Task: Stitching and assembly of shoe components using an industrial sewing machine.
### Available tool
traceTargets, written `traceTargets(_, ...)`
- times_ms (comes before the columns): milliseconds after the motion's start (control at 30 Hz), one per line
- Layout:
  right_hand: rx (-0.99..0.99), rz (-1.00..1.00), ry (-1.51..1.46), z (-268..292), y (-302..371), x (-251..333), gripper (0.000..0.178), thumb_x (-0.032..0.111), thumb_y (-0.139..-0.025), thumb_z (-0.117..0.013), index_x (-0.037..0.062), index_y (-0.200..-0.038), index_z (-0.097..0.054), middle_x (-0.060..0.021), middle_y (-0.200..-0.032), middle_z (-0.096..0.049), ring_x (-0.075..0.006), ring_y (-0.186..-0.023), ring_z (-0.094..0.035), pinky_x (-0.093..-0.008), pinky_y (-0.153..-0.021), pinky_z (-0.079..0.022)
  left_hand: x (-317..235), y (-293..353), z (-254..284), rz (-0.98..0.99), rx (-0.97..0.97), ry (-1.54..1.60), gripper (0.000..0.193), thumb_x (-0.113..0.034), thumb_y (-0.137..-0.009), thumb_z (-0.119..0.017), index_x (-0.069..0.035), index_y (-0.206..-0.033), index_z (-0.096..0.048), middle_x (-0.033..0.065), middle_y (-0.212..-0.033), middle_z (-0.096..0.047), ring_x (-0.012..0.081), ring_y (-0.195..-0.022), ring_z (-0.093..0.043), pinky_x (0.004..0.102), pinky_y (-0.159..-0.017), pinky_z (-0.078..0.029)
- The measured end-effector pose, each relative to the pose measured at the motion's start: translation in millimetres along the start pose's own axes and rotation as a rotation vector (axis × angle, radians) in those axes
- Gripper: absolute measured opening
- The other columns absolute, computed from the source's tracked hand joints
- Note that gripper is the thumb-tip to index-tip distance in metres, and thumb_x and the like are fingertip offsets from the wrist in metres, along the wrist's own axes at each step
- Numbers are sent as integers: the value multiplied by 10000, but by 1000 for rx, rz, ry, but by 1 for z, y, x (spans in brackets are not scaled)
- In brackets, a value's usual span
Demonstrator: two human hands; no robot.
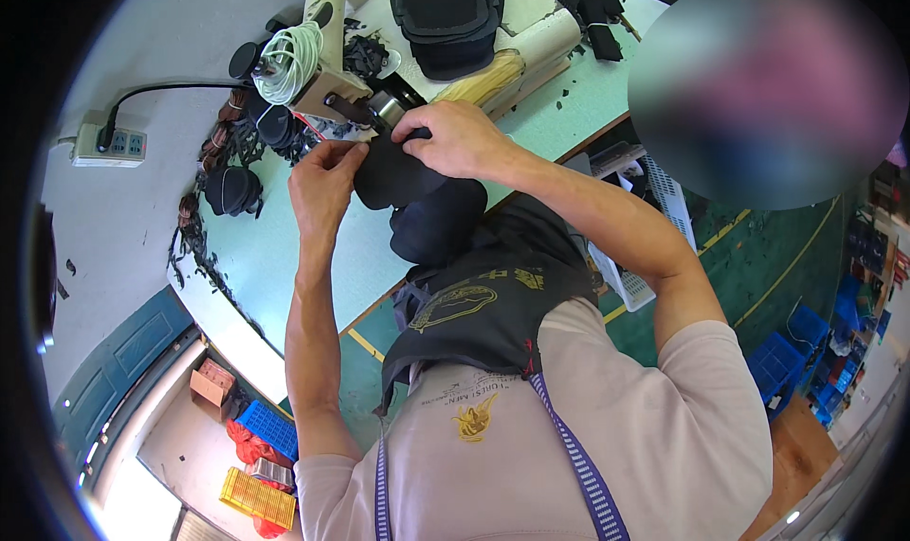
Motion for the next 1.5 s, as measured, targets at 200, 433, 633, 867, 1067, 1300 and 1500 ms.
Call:
traceTargets(200,-133,66,154,4,-6,6,221,147,-885,-681,83,-1091,-728,-136,-1022,-723,-345,-946,-688,-414,-843,-529,-13,-11,-9,-21,-40,-82,267,-313,-853,-741,-69,-957,-773,133,-867,-764,282,-803,-739,372,-761,-547)
traceTargets(433,-237,262,155,43,13,12,235,16,-824,-601,52,-1027,-714,-134,-1009,-698,-338,-931,-670,-404,-836,-530,-8,20,-14,146,-11,257,210,-198,-927,-703,-3,-1002,-723,89,-788,-709,140,-767,-694,305,-670,-536)
traceTargets(633,-8,331,-243,32,45,18,330,-34,-807,-604,22,-1117,-702,-58,-1070,-689,-165,-1029,-639,-301,-912,-493,9,34,-9,-186,123,307,278,-206,-928,-724,-2,-1116,-699,87,-950,-712,137,-769,-658,281,-738,-521)
traceTargets(867,91,-134,-562,-24,33,-4,341,34,-898,-628,31,-1234,-687,-75,-1033,-722,-143,-898,-656,-295,-847,-515,12,10,1,70,88,223,280,-193,-896,-713,7,-1090,-739,128,-987,-766,173,-878,-711,295,-808,-534)
traceTargets(1067,-72,-80,-428,-17,23,-17,308,2,-939,-584,4,-1235,-668,-55,-1105,-701,-107,-980,-647,-260,-880,-521,-13,2,-15,-11,-17,140,244,-181,-880,-723,8,-1034,-733,115,-859,-755,181,-764,-728,305,-702,-549)
traceTargets(1300,-128,-56,-552,-2,38,-5,405,-66,-899,-606,25,-1294,-601,-55,-1144,-671,-107,-1013,-654,-268,-888,-548,-4,15,-17,94,137,501,264,-164,-938,-694,46,-1098,-710,106,-851,-737,153,-719,-706,276,-667,-558)
traceTargets(1500,-86,-53,-691,-28,42,1,438,-61,-879,-666,18,-1301,-580,-51,-1112,-669,-96,-965,-666,-247,-851,-561,1,17,-3,168,292,524,295,-205,-911,-735,23,-1098,-741,92,-844,-735,127,-689,-656,268,-649,-535)
Point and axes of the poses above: each hand's wrist, its own y-axis away from the middle knuckle, its own z-axis out of the back of the hand, x = y × z, the point moved 2 cm from there along -y, towards the middle knuckle
